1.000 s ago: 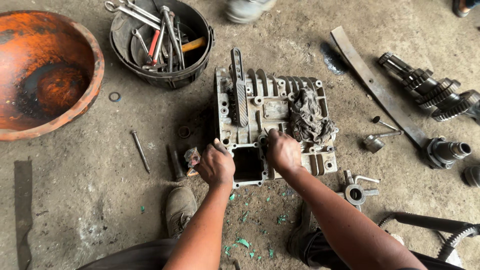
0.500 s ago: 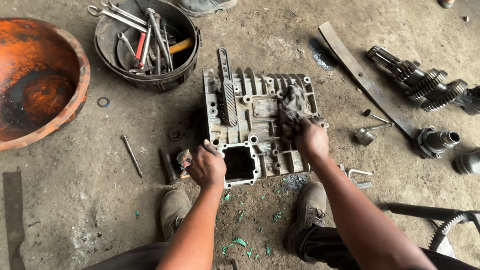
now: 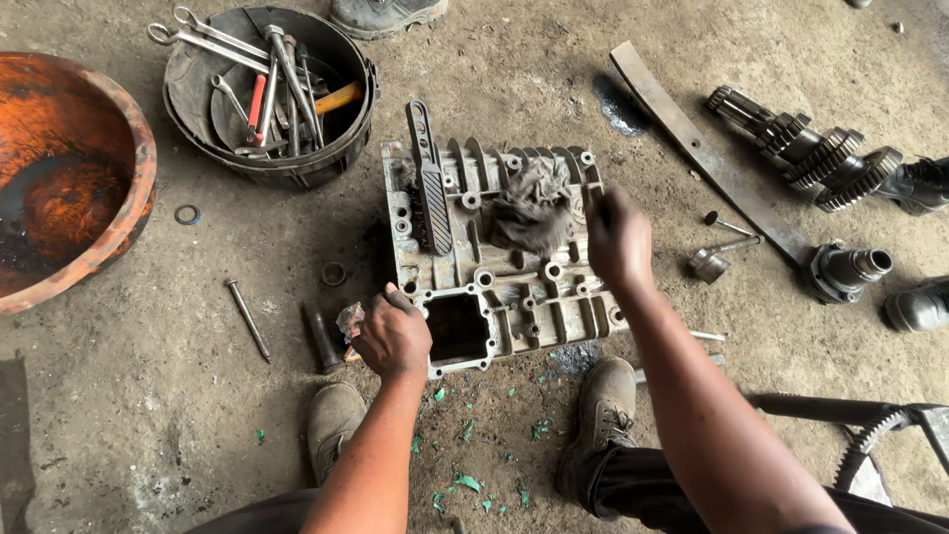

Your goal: The person wipes and handles a metal transmission casing with a cloth while sitting on a concrete floor.

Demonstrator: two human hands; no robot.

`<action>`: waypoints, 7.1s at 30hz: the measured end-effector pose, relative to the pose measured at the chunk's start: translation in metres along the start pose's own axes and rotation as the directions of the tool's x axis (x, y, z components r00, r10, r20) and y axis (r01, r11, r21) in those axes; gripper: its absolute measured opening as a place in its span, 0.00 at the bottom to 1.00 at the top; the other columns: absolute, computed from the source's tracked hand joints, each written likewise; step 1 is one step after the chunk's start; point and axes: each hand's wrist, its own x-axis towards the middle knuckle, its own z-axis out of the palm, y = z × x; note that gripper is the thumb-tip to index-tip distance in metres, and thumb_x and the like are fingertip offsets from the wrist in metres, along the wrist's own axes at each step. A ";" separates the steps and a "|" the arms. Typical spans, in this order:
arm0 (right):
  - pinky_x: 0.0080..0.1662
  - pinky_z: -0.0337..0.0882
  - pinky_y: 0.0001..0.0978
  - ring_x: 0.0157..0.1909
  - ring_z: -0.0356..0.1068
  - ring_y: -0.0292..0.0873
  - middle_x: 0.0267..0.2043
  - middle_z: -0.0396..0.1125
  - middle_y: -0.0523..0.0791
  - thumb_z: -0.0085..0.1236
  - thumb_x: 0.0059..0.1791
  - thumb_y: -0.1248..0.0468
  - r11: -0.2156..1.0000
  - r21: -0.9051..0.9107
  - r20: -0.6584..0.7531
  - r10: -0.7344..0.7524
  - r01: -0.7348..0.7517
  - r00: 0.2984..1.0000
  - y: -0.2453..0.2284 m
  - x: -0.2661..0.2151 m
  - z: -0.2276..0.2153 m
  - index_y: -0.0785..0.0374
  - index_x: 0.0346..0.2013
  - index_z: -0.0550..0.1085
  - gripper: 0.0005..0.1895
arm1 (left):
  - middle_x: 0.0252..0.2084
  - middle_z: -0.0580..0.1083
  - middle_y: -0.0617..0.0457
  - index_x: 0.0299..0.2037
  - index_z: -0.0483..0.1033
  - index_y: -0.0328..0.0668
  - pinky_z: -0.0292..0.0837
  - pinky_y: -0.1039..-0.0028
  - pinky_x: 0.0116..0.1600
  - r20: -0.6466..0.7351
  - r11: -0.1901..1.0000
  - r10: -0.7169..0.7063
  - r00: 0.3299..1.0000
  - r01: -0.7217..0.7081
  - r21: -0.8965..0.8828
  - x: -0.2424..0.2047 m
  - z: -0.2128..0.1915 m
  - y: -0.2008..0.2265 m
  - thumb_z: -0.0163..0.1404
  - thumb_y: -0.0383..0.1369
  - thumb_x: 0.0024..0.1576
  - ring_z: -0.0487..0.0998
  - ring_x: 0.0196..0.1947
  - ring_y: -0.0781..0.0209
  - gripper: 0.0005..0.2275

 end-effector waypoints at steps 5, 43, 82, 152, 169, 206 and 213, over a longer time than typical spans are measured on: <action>0.19 0.65 0.39 0.16 0.64 0.43 0.19 0.68 0.48 0.42 0.59 0.63 0.939 -0.266 0.210 0.278 -0.218 0.938 0.009 -0.067 0.025 0.64 0.32 0.71 0.14 | 0.35 0.80 0.44 0.35 0.79 0.42 0.71 0.53 0.42 -0.017 0.999 0.032 0.999 -0.032 -0.026 -0.001 -0.004 0.002 0.35 0.45 0.68 0.81 0.35 0.42 0.21; 0.42 0.74 0.41 0.38 0.76 0.48 0.41 0.76 0.58 0.53 0.48 0.64 0.580 0.108 0.277 0.763 -0.807 0.585 -0.014 -0.160 -0.006 0.68 0.57 0.72 0.23 | 0.41 0.80 0.40 0.37 0.81 0.42 0.70 0.48 0.47 0.074 0.984 -0.054 0.996 0.066 -0.167 0.001 0.003 -0.009 0.33 0.53 0.67 0.79 0.42 0.36 0.26; 0.32 0.75 0.33 0.36 0.75 0.48 0.68 0.56 0.61 0.18 0.57 0.61 0.920 -0.391 0.624 0.264 0.002 0.736 -0.043 -0.182 0.004 0.47 0.75 0.52 0.30 | 0.68 0.52 0.22 0.80 0.28 0.48 0.75 0.54 0.59 0.682 0.503 0.283 0.674 -0.710 0.493 -0.062 -0.047 0.054 0.51 0.57 0.57 0.61 0.66 0.30 0.50; 0.42 0.77 0.36 0.43 0.78 0.47 0.50 0.75 0.51 0.38 0.59 0.60 0.761 -0.457 0.383 0.636 -0.460 0.670 -0.085 -0.149 0.015 0.53 0.53 0.77 0.18 | 0.74 0.38 0.21 0.77 0.32 0.53 0.81 0.68 0.32 0.681 0.577 0.258 0.685 -0.675 0.460 -0.065 -0.044 0.059 0.51 0.50 0.60 0.64 0.66 0.27 0.43; 0.45 0.77 0.45 0.47 0.76 0.57 0.56 0.70 0.60 0.39 0.50 0.70 0.874 -0.350 0.322 0.451 -0.338 0.833 -0.078 -0.168 0.002 0.47 0.58 0.76 0.26 | 0.72 0.42 0.16 0.78 0.32 0.49 0.79 0.66 0.33 0.687 0.589 0.248 0.683 -0.669 0.453 -0.069 -0.053 0.066 0.51 0.53 0.59 0.69 0.61 0.31 0.45; 0.40 0.76 0.47 0.37 0.76 0.60 0.54 0.66 0.68 0.35 0.51 0.60 0.958 -0.121 0.249 0.281 -0.259 0.927 -0.058 -0.185 0.019 0.53 0.56 0.77 0.25 | 0.72 0.43 0.17 0.77 0.33 0.49 0.81 0.65 0.39 0.682 0.555 0.252 0.687 -0.679 0.480 -0.069 -0.050 0.064 0.51 0.55 0.58 0.74 0.51 0.37 0.45; 0.44 0.76 0.44 0.41 0.76 0.52 0.52 0.73 0.57 0.39 0.50 0.69 0.951 -0.239 0.320 0.270 -0.199 0.908 -0.068 -0.160 0.011 0.43 0.57 0.78 0.27 | 0.45 0.77 0.31 0.80 0.31 0.41 0.77 0.66 0.29 0.672 0.560 0.306 0.675 -0.698 0.446 -0.060 -0.027 0.048 0.36 0.41 0.69 0.76 0.25 0.56 0.33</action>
